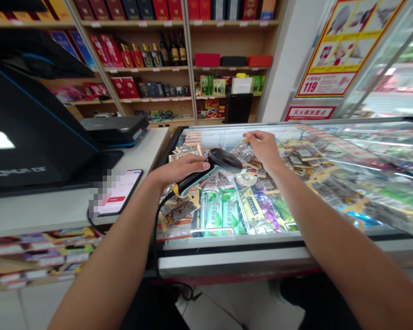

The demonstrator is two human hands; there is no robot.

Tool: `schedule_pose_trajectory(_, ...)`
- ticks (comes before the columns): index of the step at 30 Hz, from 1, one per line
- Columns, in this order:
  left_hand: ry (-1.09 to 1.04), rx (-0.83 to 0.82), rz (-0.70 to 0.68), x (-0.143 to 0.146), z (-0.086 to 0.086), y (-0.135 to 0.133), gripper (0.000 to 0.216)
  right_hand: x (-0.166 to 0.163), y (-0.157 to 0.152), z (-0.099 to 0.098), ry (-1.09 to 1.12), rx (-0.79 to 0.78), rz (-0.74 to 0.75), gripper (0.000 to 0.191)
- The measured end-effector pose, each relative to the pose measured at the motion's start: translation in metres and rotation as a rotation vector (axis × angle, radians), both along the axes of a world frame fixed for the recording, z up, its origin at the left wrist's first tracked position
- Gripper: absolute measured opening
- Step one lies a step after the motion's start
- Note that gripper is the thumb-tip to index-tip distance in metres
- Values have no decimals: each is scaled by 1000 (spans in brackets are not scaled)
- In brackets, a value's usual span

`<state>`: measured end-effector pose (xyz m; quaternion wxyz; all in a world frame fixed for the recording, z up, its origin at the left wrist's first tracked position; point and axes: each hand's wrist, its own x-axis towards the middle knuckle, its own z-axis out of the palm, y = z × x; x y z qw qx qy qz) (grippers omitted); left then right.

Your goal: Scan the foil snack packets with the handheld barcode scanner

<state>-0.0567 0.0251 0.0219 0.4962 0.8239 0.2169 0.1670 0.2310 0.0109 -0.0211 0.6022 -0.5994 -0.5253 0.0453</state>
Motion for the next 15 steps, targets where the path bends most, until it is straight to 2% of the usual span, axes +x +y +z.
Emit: schedule_pose_trajectory(15, -52, -16, -51, 1, 0, -1, 47, 3, -4, 9, -3, 15, -34, 23)
